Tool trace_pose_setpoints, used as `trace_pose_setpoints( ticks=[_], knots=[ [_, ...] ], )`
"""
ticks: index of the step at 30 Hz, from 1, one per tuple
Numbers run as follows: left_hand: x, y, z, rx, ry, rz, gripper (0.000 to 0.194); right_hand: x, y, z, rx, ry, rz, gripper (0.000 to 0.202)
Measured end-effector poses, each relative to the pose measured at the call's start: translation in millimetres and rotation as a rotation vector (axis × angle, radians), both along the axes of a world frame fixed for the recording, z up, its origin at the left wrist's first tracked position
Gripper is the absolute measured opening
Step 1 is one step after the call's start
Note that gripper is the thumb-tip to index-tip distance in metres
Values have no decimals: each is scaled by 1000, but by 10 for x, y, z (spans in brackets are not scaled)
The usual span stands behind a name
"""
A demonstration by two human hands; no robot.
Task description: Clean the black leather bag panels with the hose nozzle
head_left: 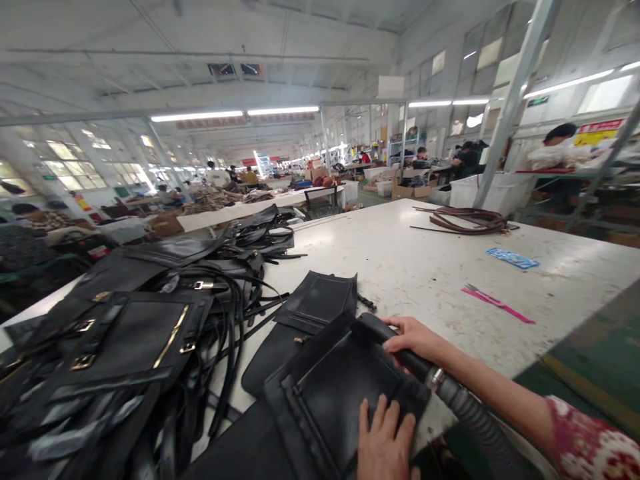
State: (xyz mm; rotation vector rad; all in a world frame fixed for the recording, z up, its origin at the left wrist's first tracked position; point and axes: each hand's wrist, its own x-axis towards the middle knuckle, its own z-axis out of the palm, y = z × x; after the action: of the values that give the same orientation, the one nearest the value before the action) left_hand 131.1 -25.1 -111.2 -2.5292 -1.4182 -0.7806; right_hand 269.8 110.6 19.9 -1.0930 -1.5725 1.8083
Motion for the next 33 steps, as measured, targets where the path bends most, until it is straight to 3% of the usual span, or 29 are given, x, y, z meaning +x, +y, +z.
trace_pose_setpoints(
  ticks=[4,8,10,13,16,19,23,29,33],
  knots=[
    [126,-57,131,-217,-56,-4,66,-336,7,-77,29,-31,-22,62],
    [27,-124,223,-229,-40,-46,66,-572,-26,49,121,-21,-128,74],
    [-164,-217,242,-114,3,1,61,-578,-160,159,113,-7,-61,76],
    [-634,-454,307,106,103,154,48,-554,-457,258,9,6,182,69],
    [-1124,-707,446,187,290,292,35,-612,-694,196,-169,46,422,61],
    [-1359,-847,556,236,359,327,31,-753,-749,43,-273,74,461,61],
    [-1338,-851,517,284,226,335,27,-993,-656,-65,-255,68,465,60],
    [-1361,-838,329,257,218,331,29,-1568,-567,-18,-178,12,460,69],
    [-1329,-890,408,182,166,346,31,-1825,-544,67,-92,14,393,75]
  ],
)
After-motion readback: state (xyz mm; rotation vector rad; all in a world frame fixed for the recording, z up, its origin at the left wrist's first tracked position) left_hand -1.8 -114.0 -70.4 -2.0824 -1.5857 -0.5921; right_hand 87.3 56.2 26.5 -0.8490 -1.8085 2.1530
